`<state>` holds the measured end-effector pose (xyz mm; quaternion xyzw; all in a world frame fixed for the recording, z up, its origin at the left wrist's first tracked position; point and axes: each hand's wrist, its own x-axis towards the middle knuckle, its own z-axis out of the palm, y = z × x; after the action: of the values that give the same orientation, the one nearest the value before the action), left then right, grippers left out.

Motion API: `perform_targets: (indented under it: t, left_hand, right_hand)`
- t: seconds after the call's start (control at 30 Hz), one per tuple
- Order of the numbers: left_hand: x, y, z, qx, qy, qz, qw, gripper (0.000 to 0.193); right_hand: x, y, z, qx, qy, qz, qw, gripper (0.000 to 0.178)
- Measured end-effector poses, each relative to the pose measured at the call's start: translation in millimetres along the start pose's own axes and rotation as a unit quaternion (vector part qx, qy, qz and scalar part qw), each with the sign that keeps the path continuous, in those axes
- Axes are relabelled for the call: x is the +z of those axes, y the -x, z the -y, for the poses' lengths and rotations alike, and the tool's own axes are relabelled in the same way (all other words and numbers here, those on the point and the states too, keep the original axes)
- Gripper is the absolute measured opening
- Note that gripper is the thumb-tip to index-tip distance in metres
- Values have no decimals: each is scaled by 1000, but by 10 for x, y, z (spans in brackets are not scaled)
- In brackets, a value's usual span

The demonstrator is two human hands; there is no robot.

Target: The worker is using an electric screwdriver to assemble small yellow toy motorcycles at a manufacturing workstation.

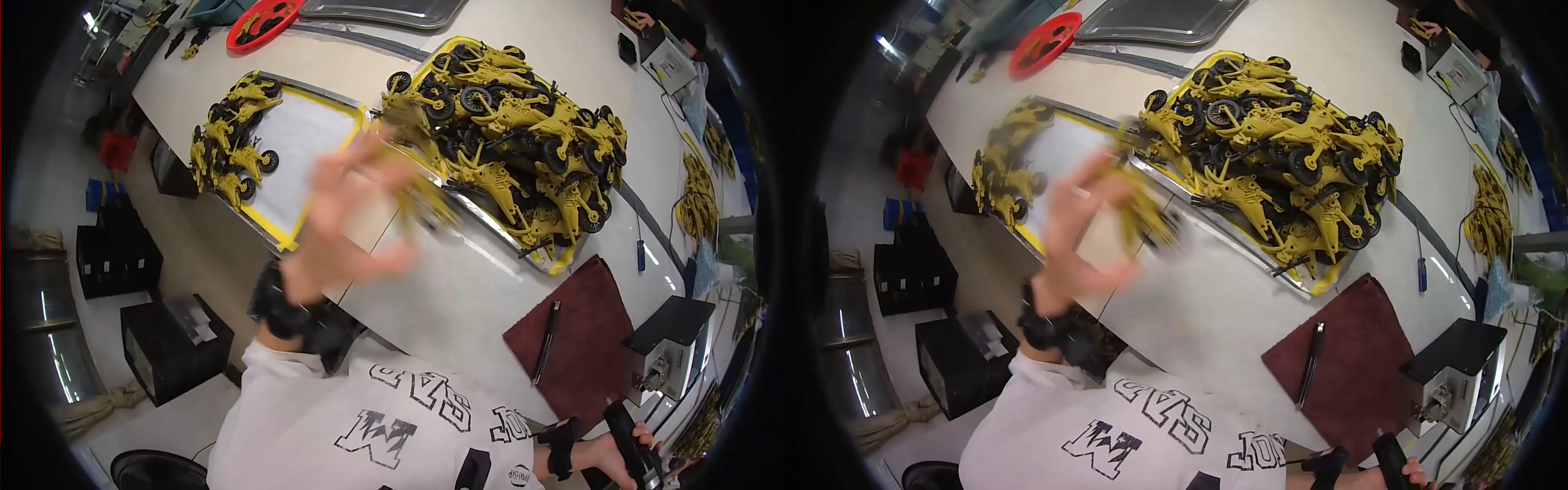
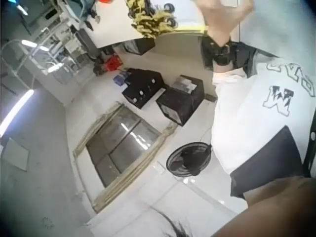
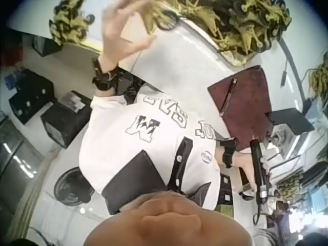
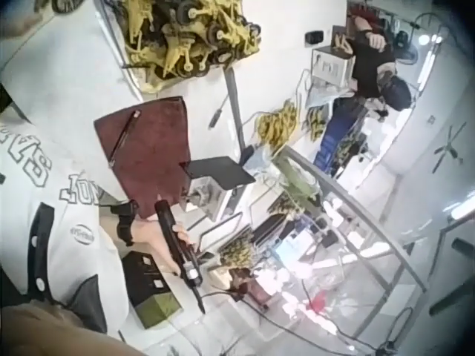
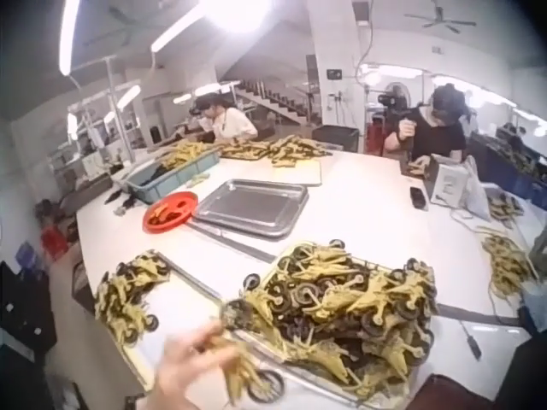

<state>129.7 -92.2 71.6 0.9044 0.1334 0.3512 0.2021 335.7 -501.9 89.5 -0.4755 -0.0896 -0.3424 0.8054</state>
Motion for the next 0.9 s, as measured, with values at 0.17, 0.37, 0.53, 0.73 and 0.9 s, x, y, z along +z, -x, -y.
perform_targets:
  t: [0.17,0.37,0.53,0.73,0.9]
  left_hand:
    - [-596,712,1531,-205,-307,14,929,55]
    - [-476,791,1744,-219,-393,89,889,53]
    - [-442,744,1726,-249,-408,76,875,51]
    - [-8,-277,308,-98,-87,13,991,51]
    - [820,-1122,-101,43,57,97,993,66]
  right_hand:
    - [-392,-132,-96,72,94,2,993,87]
    - [-441,-113,-116,101,64,60,991,88]
    - [-345,-100,-127,80,105,58,990,87]
    - [-226,40,-128,87,110,62,988,82]
    - [-22,15,-20,68,70,68,993,80]
